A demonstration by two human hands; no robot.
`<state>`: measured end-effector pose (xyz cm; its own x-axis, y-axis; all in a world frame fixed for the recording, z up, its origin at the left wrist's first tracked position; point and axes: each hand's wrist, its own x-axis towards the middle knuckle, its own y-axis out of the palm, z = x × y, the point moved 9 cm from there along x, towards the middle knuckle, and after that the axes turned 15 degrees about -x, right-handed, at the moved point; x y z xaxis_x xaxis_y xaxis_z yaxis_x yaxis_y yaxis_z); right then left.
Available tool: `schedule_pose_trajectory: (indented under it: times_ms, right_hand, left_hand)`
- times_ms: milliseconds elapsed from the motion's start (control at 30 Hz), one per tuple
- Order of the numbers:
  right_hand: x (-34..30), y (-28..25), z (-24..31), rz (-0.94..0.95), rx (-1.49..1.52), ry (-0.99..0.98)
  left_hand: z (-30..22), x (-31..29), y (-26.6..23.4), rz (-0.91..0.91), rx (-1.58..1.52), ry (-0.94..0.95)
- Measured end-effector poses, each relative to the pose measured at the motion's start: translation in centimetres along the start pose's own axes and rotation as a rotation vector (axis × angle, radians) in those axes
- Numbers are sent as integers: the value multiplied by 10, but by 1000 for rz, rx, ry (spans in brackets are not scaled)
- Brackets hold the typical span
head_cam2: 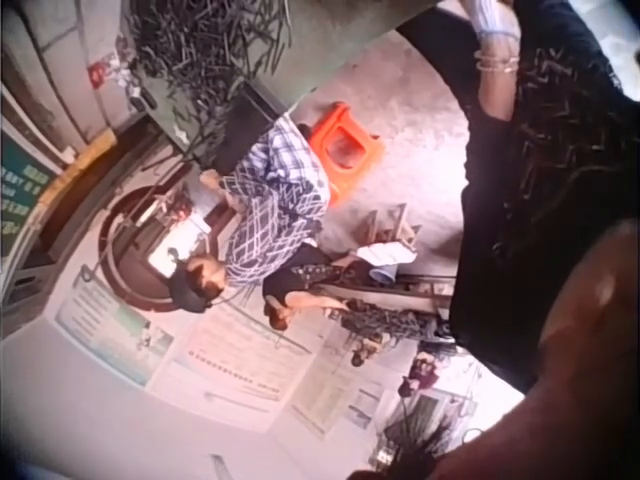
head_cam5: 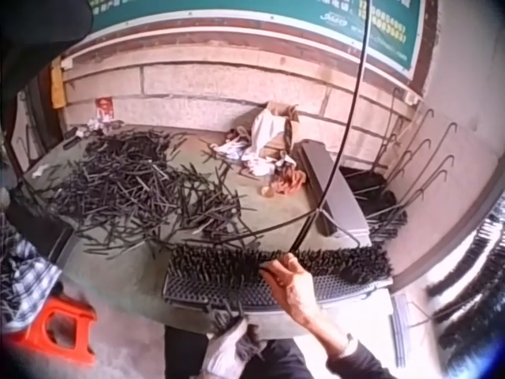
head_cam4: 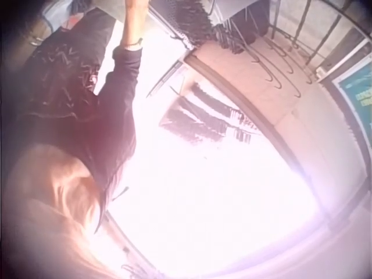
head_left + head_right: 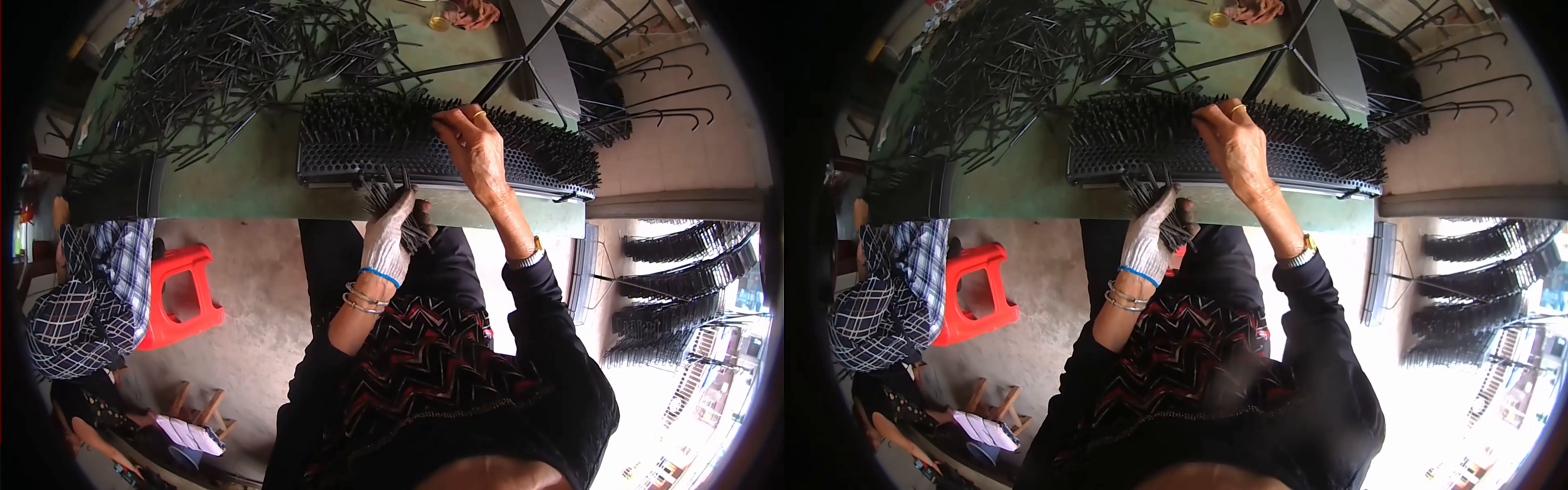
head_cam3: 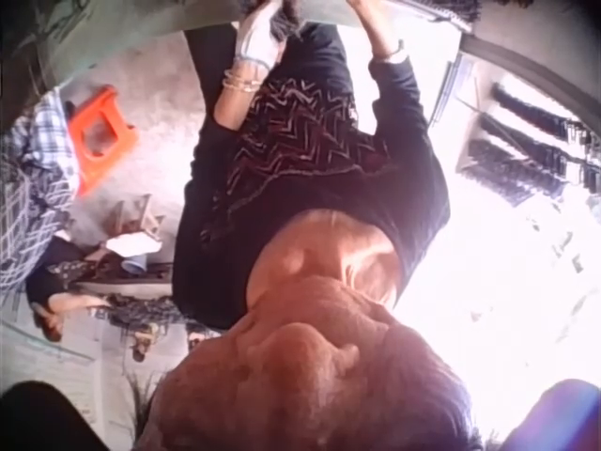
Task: Manually inserting thin black metal strips into a grid rack frame at an assembly station.
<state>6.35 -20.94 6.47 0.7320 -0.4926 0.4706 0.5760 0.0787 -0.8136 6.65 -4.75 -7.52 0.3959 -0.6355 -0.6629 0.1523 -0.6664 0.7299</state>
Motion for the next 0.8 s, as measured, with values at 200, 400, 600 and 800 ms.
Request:
schedule_pose_trajectory:
  times_ms: [200,400,600,800]
  right_hand:
    - [3,-8,5,-68,-202,-44]
    - [6,-8,1,56,-198,-59]
    - [3,-6,8,37,-227,-173]
    - [-1,-7,3,-45,-296,-109]
  left_hand:
    - [-2,-9,4,31,56,21]
    - [-1,-15,9,56,104,5]
    - [0,-16,6,78,146,5]
    - [-2,-19,11,141,84,-5]
